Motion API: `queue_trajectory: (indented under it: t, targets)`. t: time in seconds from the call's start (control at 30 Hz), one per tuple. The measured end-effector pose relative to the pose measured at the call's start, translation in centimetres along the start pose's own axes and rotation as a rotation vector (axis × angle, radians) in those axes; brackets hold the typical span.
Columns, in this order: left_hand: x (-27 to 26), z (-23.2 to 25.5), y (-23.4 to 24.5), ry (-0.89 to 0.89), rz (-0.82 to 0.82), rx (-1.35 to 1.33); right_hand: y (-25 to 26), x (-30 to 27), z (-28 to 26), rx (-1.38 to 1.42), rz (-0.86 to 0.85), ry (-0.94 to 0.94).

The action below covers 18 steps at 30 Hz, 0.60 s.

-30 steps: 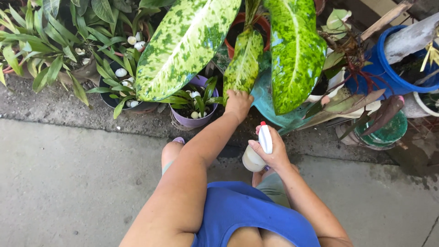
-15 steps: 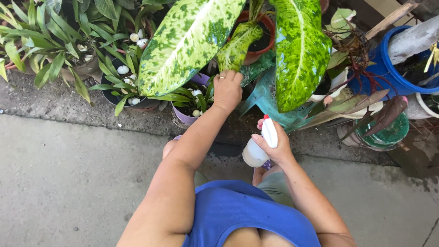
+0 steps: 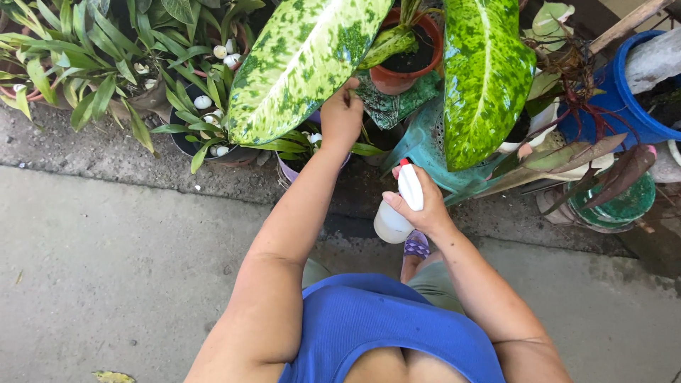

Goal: The person is using a spray bottle to mist the leaves of various potted plants and then gently wiping the leaves with their fingers to clean them.

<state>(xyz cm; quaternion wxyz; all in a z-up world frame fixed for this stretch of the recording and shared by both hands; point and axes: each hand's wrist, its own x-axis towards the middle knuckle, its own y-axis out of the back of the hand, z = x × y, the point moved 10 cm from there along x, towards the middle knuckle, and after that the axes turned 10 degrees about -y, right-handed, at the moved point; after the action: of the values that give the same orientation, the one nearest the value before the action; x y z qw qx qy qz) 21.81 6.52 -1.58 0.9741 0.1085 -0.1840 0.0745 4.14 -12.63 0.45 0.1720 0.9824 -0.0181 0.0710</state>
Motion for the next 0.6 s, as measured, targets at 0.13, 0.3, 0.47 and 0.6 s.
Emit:
queue_trajectory:
  t: [0.13,0.3,0.47,0.6]
  targets:
    - [-1.1,1.4,2.2,0.274,-0.074,0.037,-0.5,0.8,0.2,0.066,0.0,-0.037]
    - [-1.8,-4.6,0.9,0.53,-0.111,-0.232,-0.9,1.6,-0.1,0.134,-0.002,-0.058]
    - [-1.8,-6.5,-0.6,0.632,0.062,-0.459,-0.9,1.5,0.5,0.147,0.008,-0.045]
    - [-2.2,-1.4,0.5,0.616,0.125,-0.731,-0.2,1.3,0.2,0.108,0.05,-0.013]
